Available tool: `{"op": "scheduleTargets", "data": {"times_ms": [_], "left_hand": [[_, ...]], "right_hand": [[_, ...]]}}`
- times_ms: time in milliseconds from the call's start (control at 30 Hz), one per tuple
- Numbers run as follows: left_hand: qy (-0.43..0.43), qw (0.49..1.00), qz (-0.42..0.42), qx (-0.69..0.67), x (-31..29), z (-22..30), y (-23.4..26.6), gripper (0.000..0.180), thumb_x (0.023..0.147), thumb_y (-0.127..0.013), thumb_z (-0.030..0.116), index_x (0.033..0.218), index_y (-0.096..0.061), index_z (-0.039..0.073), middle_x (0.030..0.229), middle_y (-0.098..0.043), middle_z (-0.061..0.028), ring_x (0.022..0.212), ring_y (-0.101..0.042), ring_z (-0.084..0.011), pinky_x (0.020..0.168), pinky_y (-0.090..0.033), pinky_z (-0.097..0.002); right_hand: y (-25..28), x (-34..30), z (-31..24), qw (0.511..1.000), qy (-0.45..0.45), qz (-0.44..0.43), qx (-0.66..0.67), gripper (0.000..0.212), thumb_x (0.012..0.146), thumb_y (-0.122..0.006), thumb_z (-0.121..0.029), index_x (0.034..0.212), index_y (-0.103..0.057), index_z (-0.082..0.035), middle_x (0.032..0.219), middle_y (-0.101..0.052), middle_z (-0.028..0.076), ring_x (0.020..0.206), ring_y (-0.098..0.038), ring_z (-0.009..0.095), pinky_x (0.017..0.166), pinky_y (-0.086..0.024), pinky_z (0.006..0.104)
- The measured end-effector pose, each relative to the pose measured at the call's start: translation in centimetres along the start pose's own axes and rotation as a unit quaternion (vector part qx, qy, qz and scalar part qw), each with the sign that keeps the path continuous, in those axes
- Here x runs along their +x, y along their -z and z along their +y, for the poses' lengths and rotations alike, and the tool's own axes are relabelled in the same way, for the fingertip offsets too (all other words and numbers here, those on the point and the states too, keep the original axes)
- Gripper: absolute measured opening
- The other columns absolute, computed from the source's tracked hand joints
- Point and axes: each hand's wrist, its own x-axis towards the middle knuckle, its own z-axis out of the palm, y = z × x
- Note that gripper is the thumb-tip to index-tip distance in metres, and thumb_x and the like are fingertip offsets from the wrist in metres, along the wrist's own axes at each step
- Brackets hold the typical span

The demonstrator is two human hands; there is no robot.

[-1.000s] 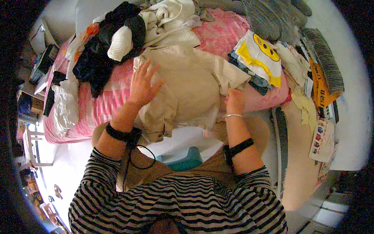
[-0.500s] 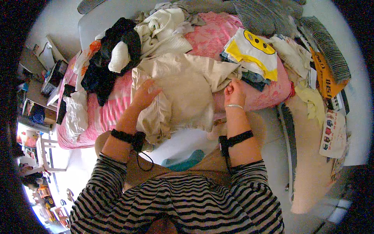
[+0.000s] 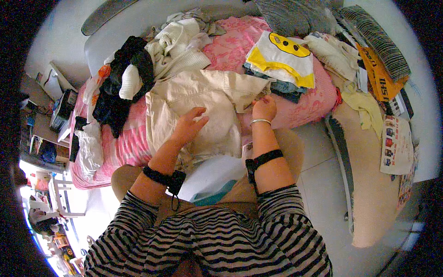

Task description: The person folds a beige jacket and a pair of black pants on a bed. They smooth the fabric, fold sleeves and legs, and place the folded items on a growing stack.

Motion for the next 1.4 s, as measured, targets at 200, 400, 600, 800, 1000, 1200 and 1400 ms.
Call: {"op": "scheduleTargets", "data": {"times_ms": [200, 400, 600, 800, 1000, 1200, 1400], "left_hand": [[-0.066, 0.997, 0.029, 0.027, 1.8, 0.5, -1.0, 0.042, 0.088, -0.064, 0.028, 0.125, -0.058, 0.009, 0.128, -0.058, -0.0153, 0.108, -0.061, -0.0358, 0.093, -0.048, -0.0407], [-0.160, 0.987, 0.016, 0.005, 3.4, 3.7, -2.4, 0.037, 0.090, -0.062, 0.023, 0.124, -0.059, 0.009, 0.126, -0.059, -0.0147, 0.113, -0.058, -0.0348, 0.095, -0.047, -0.0399], [-0.205, 0.977, -0.006, -0.054, 4.5, 5.6, -4.7, 0.034, 0.090, -0.063, 0.019, 0.123, -0.060, 0.009, 0.126, -0.058, -0.0176, 0.116, -0.057, -0.0343, 0.097, -0.046, -0.0399], [-0.264, 0.957, 0.117, 0.027, 6.2, 5.6, -4.9, 0.035, 0.089, -0.062, 0.013, 0.123, -0.060, 0.006, 0.126, -0.056, -0.0204, 0.112, -0.058, -0.0381, 0.096, -0.047, -0.0410], [-0.110, 0.989, 0.076, -0.069, 5.8, 6.2, -2.8, 0.034, 0.088, -0.065, 0.017, 0.116, -0.059, -0.001, 0.111, -0.063, -0.0190, 0.098, -0.064, -0.0286, 0.087, -0.051, -0.0366], [-0.007, 0.981, 0.113, -0.158, 5.6, 5.2, -1.9, 0.025, 0.087, -0.067, 0.017, 0.101, -0.062, -0.003, 0.086, -0.069, -0.0134, 0.077, -0.065, -0.0227, 0.073, -0.052, -0.0334], [0.018, 0.978, 0.171, -0.119, 6.4, 3.5, -0.6, 0.020, 0.089, -0.063, 0.018, 0.088, -0.064, -0.002, 0.079, -0.068, -0.0115, 0.068, -0.062, -0.0195, 0.065, -0.051, -0.0346]], "right_hand": [[-0.3, -1.9, -3.7, 0.940, 0.025, -0.333, 0.072, 0.024, 0.084, -0.053, -0.002, 0.107, -0.063, 0.000, 0.083, -0.067, 0.009, 0.060, -0.063, 0.016, 0.056, -0.052, 0.0312], [-0.3, -1.4, -8.0, 0.846, 0.280, -0.202, -0.406, 0.029, 0.085, -0.057, -0.017, 0.111, -0.059, -0.003, 0.106, -0.067, 0.023, 0.100, -0.062, 0.042, 0.086, -0.050, 0.0491], [-0.5, -1.2, -7.0, 0.832, 0.230, -0.238, -0.445, 0.040, 0.079, -0.067, -0.027, 0.110, -0.063, -0.002, 0.105, -0.067, 0.023, 0.100, -0.064, 0.040, 0.088, -0.051, 0.0469], [-0.5, -2.9, -8.2, 0.876, 0.244, -0.324, -0.260, 0.029, 0.078, -0.069, -0.024, 0.095, -0.067, 0.000, 0.095, -0.070, 0.020, 0.089, -0.068, 0.036, 0.080, -0.054, 0.0425], [0.6, -4.4, -9.7, 0.853, 0.307, -0.390, -0.163, 0.024, 0.080, -0.065, -0.018, 0.097, -0.065, -0.001, 0.092, -0.069, 0.020, 0.083, -0.068, 0.035, 0.075, -0.053, 0.0414], [-1.0, -7.2, -9.6, 0.830, 0.290, -0.453, -0.148, 0.013, 0.086, -0.068, -0.006, 0.096, -0.062, 0.000, 0.079, -0.066, 0.005, 0.070, -0.061, 0.010, 0.061, -0.050, 0.0270], [-0.3, -7.8, -11.3, 0.847, 0.294, -0.435, -0.087, 0.022, 0.083, -0.070, -0.024, 0.085, -0.061, -0.004, 0.078, -0.066, 0.009, 0.070, -0.063, 0.018, 0.063, -0.049, 0.0323]]}}
